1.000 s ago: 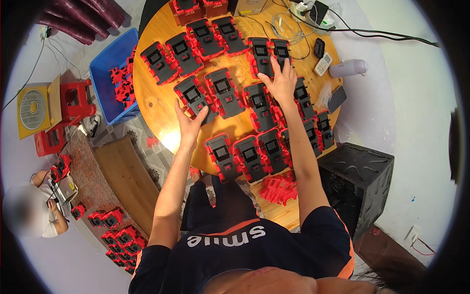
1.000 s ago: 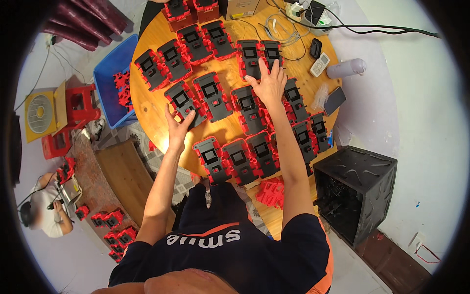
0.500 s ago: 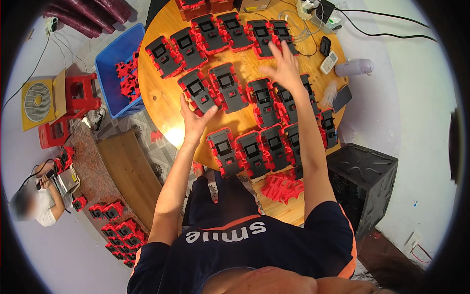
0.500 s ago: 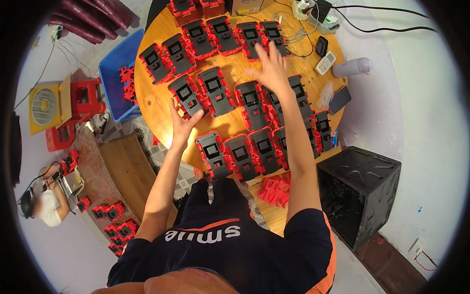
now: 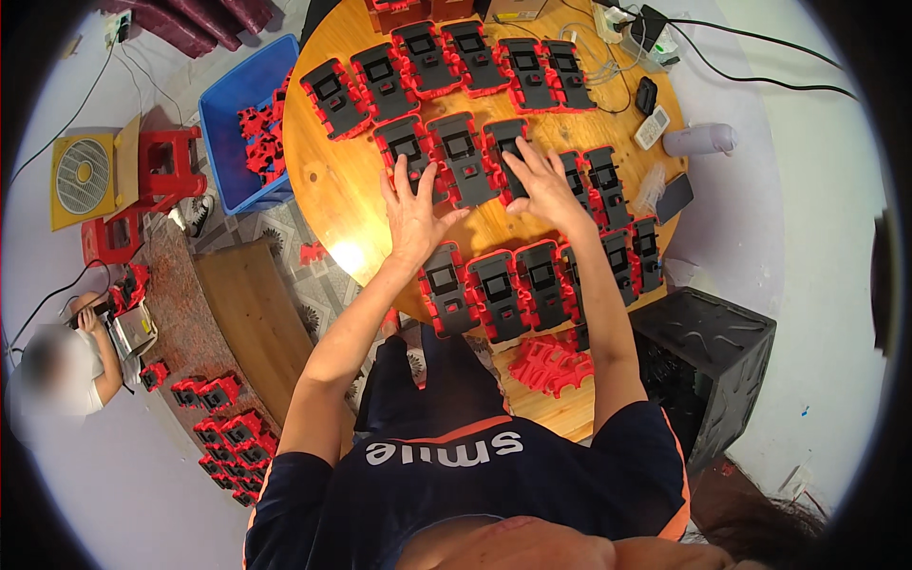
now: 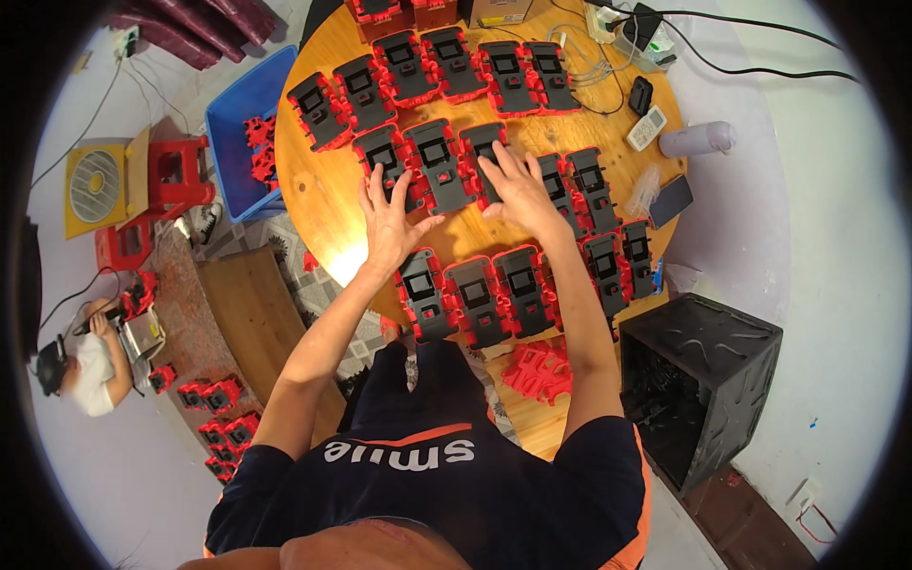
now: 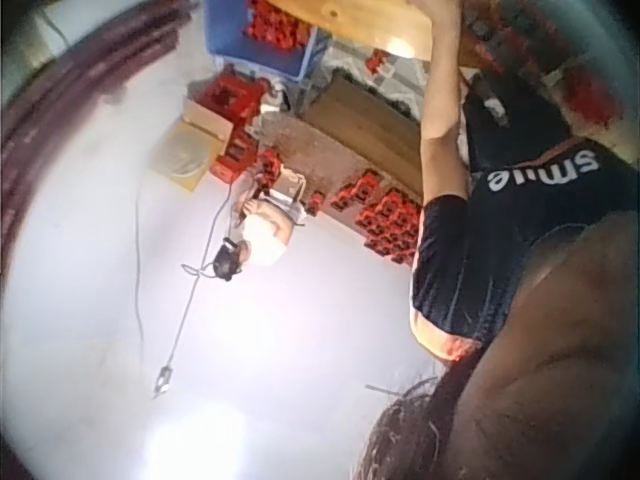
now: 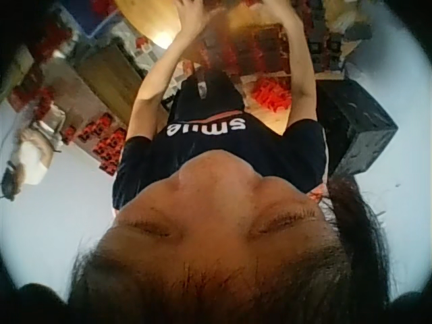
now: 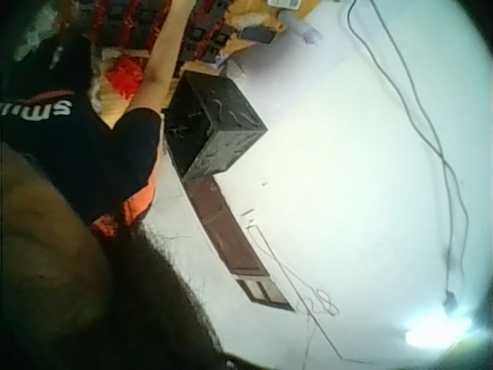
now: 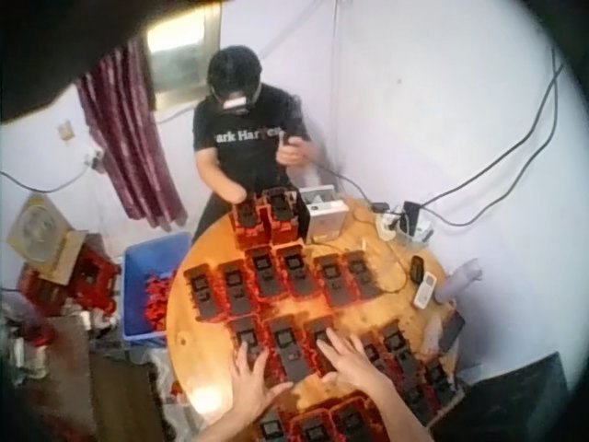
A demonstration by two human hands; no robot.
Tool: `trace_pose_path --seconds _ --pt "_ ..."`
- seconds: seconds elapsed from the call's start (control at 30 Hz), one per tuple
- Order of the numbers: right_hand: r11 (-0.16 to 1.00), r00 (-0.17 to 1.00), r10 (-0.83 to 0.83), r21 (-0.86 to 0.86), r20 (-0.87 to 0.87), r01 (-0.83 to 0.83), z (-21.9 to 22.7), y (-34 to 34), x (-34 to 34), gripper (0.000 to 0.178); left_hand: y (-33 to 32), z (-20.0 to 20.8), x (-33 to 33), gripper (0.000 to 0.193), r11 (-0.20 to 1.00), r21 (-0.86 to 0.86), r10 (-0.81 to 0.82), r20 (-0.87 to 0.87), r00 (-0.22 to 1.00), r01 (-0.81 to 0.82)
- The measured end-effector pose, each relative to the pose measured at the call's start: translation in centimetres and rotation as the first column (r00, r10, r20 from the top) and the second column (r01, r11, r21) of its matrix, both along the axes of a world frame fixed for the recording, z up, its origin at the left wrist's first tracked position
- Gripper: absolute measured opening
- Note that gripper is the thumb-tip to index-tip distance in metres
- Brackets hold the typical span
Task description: The recorder is assembling red toy car bodies by attaching black chassis components.
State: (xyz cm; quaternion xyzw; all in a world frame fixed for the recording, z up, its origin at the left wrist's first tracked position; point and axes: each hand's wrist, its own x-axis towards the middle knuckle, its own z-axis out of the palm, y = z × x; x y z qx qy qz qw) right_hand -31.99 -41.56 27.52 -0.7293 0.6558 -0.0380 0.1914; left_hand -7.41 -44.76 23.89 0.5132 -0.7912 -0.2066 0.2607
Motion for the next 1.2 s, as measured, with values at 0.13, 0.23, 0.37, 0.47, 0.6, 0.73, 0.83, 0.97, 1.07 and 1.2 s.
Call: trace_pose_path --seconds 0.13,0.23,0.37,0.47,0.6,0.73,0.83,0.97,1.07,1.2 --pt "0.999 1.000 0.031 0.037 0.007 -0.031 -0.4 -2.7 -1.1 0.093 -0.8 0.1 -0.9 0.092 1.000 0.012 -0.017 0.064 0.998 0.017" --pt "0.992 0.998 0.035 -0.118 -0.059 -0.042 0.9 -2.5 -1.0 0.088 -1.0 1.2 -0.7 0.096 0.997 0.011 0.082 -0.014 0.997 -0.082" --pt "0.937 0.996 0.003 -0.349 0.093 0.030 4.4 4.1 2.2 0.065 5.6 3.2 2.9 0.114 0.965 0.222 0.180 -0.190 0.965 -0.137" --pt "0.934 0.981 -0.110 -0.321 0.158 0.156 4.7 9.8 6.5 0.061 11.9 1.6 4.0 0.119 0.871 0.481 0.244 -0.254 0.936 -0.096" --pt "0.924 0.951 -0.241 -0.254 0.192 0.285 3.4 16.8 11.1 0.070 13.0 -1.5 5.0 0.111 0.798 0.602 0.371 -0.506 0.779 0.011" --pt "0.936 0.974 -0.226 -0.271 0.025 0.224 2.1 21.6 13.5 0.067 8.2 -0.1 9.6 0.110 0.717 0.680 0.602 -0.494 0.627 -0.153" --pt "0.947 0.974 -0.224 -0.246 -0.045 0.207 -0.7 22.9 14.0 0.064 -0.1 -2.5 11.5 0.112 0.809 0.580 0.511 -0.608 0.608 -0.100" --pt "0.928 0.984 -0.179 -0.335 -0.011 0.165 -2.6 22.1 13.9 0.058 -5.8 -2.3 10.2 0.109 0.829 0.477 0.497 -0.393 0.773 -0.290" --pt "0.903 0.977 -0.194 -0.373 0.087 0.212 -2.8 19.7 14.3 0.056 -0.7 -1.8 8.0 0.104 0.768 0.557 0.610 -0.484 0.627 -0.316" --pt "0.946 0.980 -0.043 -0.307 0.194 0.103 0.1 15.7 12.0 0.058 8.6 -1.6 6.3 0.102 0.699 0.704 0.518 -0.376 0.768 -0.127"
